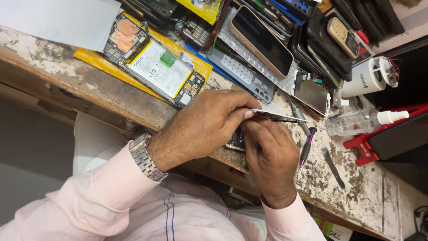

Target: The person connects a screen assembly to a mobile phone frame and uses a screwdriver to tighten screws on the internal components.

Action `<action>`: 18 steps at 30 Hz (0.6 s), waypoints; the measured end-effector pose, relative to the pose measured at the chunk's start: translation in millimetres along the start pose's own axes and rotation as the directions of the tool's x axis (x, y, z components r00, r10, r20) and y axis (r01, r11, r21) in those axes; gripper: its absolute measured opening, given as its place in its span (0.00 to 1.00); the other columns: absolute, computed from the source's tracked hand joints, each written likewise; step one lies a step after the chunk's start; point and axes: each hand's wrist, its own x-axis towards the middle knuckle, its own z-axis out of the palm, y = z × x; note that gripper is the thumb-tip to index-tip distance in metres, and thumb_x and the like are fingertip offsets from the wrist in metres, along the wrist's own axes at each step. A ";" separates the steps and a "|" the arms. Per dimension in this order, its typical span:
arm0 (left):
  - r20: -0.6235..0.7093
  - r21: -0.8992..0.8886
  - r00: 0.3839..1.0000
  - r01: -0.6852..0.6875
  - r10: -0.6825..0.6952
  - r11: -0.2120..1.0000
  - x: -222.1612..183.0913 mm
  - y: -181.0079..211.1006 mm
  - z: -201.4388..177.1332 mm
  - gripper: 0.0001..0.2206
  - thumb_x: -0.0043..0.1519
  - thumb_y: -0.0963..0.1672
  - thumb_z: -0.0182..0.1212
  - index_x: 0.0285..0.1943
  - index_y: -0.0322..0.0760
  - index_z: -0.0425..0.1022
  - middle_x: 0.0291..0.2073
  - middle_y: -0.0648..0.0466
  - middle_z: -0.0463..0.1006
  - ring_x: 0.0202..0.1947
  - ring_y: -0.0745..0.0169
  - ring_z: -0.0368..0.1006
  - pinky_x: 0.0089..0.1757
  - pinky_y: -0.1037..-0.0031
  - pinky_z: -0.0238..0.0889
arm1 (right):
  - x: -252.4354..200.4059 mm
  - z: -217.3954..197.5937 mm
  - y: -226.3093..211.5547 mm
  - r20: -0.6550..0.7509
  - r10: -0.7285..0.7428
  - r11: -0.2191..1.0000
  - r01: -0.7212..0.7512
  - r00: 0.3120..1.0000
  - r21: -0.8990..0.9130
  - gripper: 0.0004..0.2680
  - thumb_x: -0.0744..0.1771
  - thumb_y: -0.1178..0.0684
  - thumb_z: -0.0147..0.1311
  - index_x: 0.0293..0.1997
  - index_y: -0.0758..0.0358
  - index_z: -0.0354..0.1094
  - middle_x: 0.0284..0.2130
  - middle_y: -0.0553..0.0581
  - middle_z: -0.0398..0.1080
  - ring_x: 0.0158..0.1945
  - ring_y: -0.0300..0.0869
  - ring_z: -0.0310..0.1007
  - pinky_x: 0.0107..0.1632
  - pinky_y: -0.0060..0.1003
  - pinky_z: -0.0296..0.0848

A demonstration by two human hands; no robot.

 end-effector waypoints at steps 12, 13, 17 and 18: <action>-0.023 -0.048 0.999 0.038 -0.039 0.998 2.6 -5.1 1.5 0.10 0.65 0.43 0.55 0.50 0.33 0.79 0.37 0.46 0.84 0.39 0.49 0.83 0.43 0.63 0.73 | -0.3 5.2 4.8 -0.036 -0.087 0.995 0.086 0.996 -0.043 0.09 0.66 0.67 0.63 0.48 0.64 0.70 0.40 0.58 0.76 0.43 0.49 0.77 0.47 0.42 0.75; -0.014 -0.052 0.998 0.056 -0.056 0.997 2.6 -5.2 1.8 0.10 0.65 0.43 0.55 0.49 0.34 0.80 0.36 0.46 0.84 0.39 0.49 0.83 0.42 0.63 0.74 | -0.9 5.1 5.0 -0.033 -0.086 0.995 0.084 0.996 -0.055 0.09 0.66 0.66 0.63 0.48 0.64 0.70 0.40 0.58 0.76 0.42 0.49 0.77 0.46 0.43 0.75; -0.025 -0.046 0.999 0.035 -0.036 0.998 3.0 -6.5 2.5 0.10 0.65 0.43 0.55 0.48 0.34 0.80 0.35 0.45 0.84 0.38 0.48 0.82 0.42 0.62 0.73 | -2.7 4.8 4.7 -0.063 -0.102 0.992 0.097 0.993 -0.082 0.09 0.66 0.67 0.62 0.48 0.63 0.72 0.40 0.58 0.75 0.42 0.48 0.77 0.45 0.41 0.76; -0.023 -0.045 0.999 0.040 -0.041 0.998 3.2 -6.7 2.7 0.10 0.65 0.43 0.55 0.48 0.34 0.80 0.35 0.45 0.84 0.38 0.48 0.82 0.42 0.62 0.73 | -3.0 4.9 4.4 -0.060 -0.103 0.992 0.098 0.993 -0.080 0.09 0.66 0.67 0.62 0.48 0.63 0.72 0.41 0.58 0.75 0.43 0.48 0.78 0.45 0.40 0.76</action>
